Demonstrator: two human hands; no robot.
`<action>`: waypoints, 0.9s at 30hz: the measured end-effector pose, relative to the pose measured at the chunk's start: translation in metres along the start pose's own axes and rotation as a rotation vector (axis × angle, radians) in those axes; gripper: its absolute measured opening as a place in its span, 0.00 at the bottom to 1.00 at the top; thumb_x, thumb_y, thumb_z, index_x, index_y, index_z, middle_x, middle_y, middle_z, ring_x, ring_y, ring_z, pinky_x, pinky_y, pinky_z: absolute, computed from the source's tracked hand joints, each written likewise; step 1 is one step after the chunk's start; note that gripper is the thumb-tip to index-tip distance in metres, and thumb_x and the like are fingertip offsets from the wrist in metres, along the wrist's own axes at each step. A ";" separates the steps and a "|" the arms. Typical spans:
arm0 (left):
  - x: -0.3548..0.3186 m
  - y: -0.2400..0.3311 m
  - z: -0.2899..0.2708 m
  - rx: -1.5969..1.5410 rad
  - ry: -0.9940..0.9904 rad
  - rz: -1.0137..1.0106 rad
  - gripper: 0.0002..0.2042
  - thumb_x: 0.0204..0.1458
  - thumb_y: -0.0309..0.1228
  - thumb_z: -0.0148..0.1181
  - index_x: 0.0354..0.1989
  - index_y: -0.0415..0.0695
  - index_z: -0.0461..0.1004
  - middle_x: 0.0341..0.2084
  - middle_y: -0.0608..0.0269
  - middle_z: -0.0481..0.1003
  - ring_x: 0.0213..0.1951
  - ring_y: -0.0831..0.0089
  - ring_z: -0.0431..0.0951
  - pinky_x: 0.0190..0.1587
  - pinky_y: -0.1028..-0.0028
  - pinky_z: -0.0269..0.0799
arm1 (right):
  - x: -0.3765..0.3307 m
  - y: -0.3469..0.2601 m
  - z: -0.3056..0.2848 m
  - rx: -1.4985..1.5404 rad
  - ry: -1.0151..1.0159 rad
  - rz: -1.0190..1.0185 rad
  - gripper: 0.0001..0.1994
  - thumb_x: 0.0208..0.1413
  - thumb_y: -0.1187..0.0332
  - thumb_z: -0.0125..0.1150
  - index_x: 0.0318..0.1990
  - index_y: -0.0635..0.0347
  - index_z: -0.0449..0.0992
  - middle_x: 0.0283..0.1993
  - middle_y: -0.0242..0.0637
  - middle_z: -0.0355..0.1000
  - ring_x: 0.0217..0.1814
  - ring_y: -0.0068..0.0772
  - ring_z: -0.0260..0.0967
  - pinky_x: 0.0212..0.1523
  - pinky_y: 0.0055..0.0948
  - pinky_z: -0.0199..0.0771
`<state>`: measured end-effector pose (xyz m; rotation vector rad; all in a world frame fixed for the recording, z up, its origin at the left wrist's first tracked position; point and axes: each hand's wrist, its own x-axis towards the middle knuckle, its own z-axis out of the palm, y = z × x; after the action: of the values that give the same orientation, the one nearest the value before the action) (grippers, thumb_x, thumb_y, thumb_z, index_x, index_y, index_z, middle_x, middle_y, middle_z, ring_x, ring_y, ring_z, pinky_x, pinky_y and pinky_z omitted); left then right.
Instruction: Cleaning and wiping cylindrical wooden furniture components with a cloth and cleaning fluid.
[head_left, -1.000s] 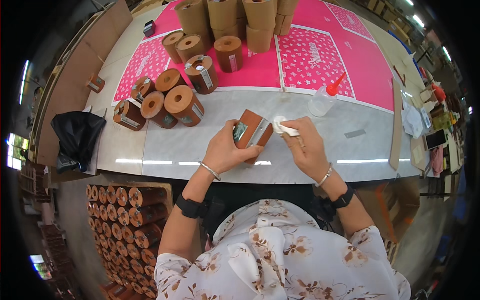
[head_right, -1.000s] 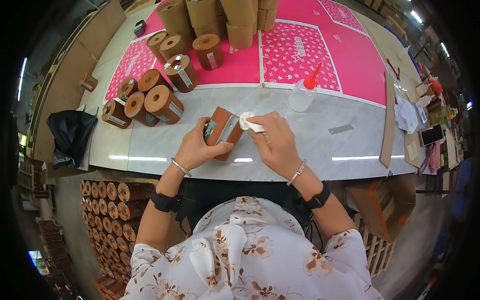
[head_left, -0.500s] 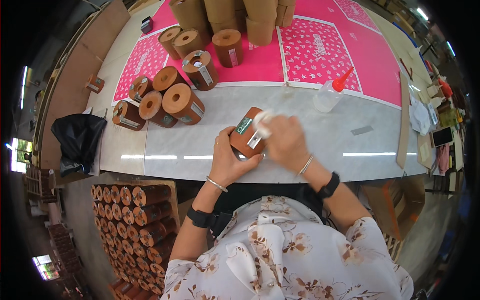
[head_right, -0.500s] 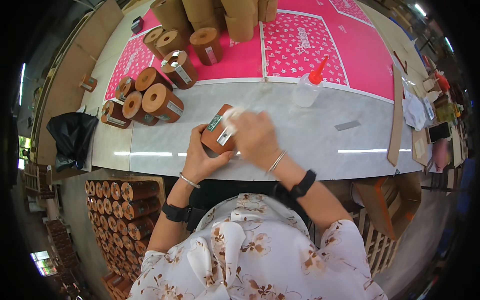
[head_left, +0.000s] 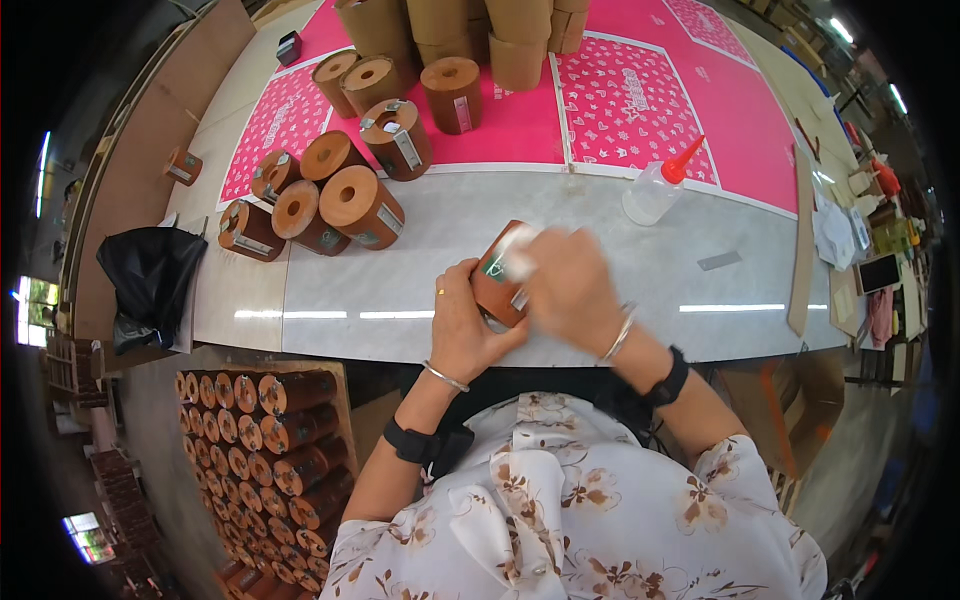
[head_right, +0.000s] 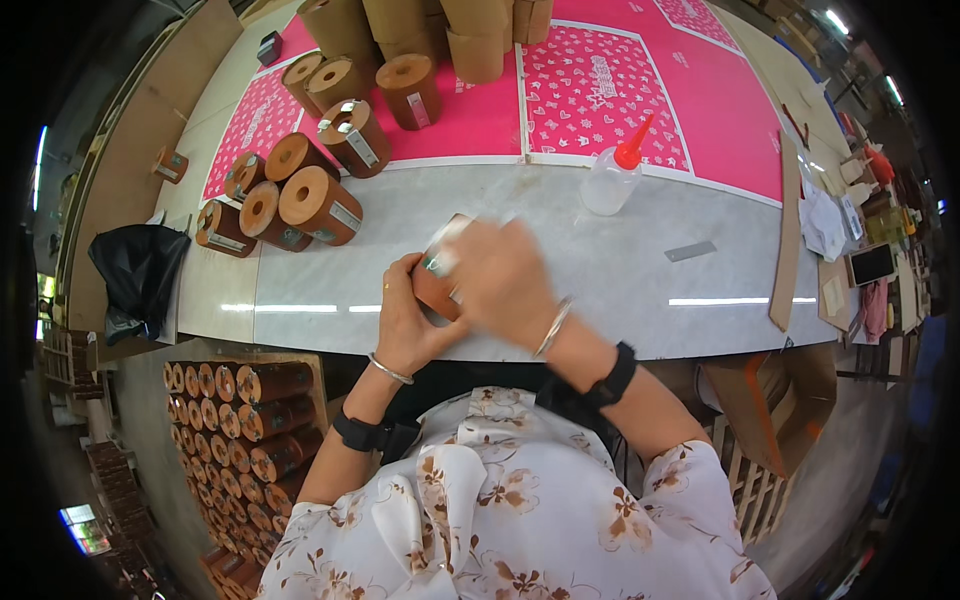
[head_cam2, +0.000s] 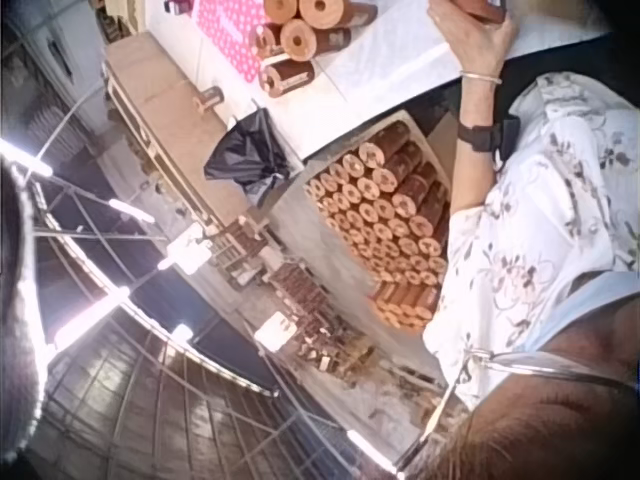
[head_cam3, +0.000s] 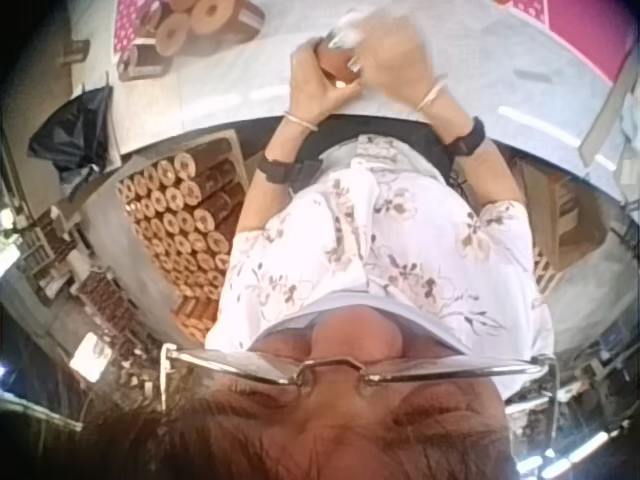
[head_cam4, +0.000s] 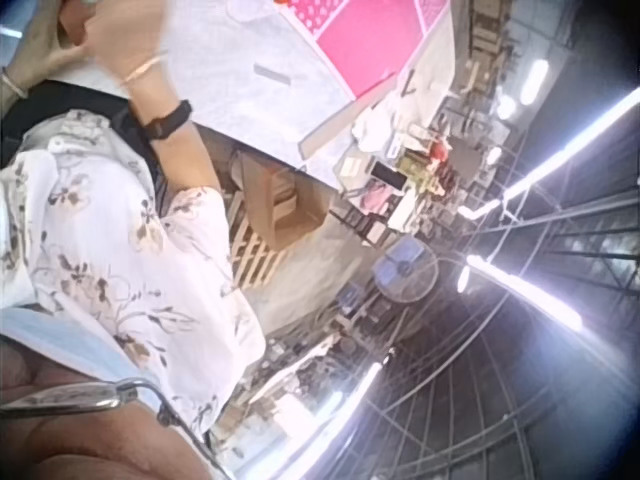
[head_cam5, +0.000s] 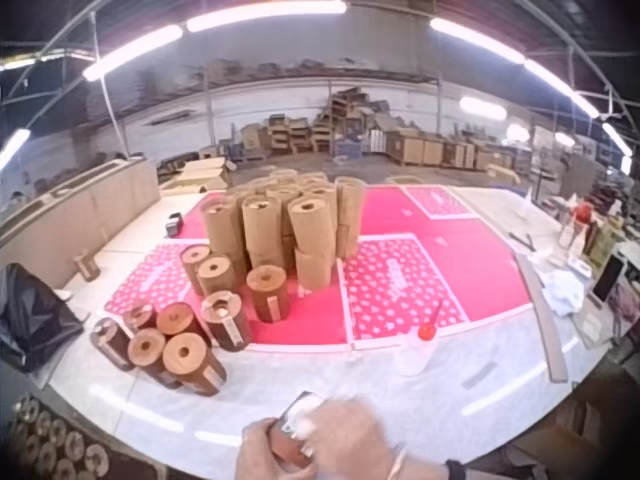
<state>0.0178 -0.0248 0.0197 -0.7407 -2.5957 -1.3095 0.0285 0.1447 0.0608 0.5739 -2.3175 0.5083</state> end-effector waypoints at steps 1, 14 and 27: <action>-0.001 -0.004 0.001 0.000 0.001 0.001 0.40 0.31 0.39 0.73 0.53 0.35 0.60 0.43 0.47 0.67 0.45 0.52 0.67 0.49 0.60 0.65 | -0.006 -0.024 0.005 -0.036 -0.146 -0.037 0.11 0.40 0.68 0.59 0.34 0.57 0.75 0.33 0.36 0.69 0.35 0.37 0.66 0.34 0.39 0.61; -0.002 -0.009 -0.001 0.254 0.097 0.186 0.42 0.31 0.39 0.74 0.56 0.35 0.60 0.44 0.50 0.68 0.48 0.53 0.65 0.52 0.58 0.57 | -0.013 -0.013 0.012 -0.103 -0.013 -0.030 0.09 0.43 0.68 0.58 0.33 0.58 0.72 0.29 0.38 0.66 0.32 0.39 0.65 0.34 0.37 0.61; -0.027 -0.036 0.011 0.169 0.078 0.089 0.46 0.31 0.46 0.75 0.57 0.34 0.58 0.46 0.48 0.66 0.49 0.53 0.64 0.53 0.58 0.56 | -0.012 -0.032 0.014 -0.005 -0.012 -0.067 0.09 0.43 0.68 0.59 0.33 0.58 0.71 0.28 0.36 0.63 0.31 0.37 0.64 0.32 0.37 0.59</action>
<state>0.0249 -0.0437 -0.0216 -0.7504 -2.5410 -1.0570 0.0461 0.1146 0.0492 0.6515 -2.3018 0.4680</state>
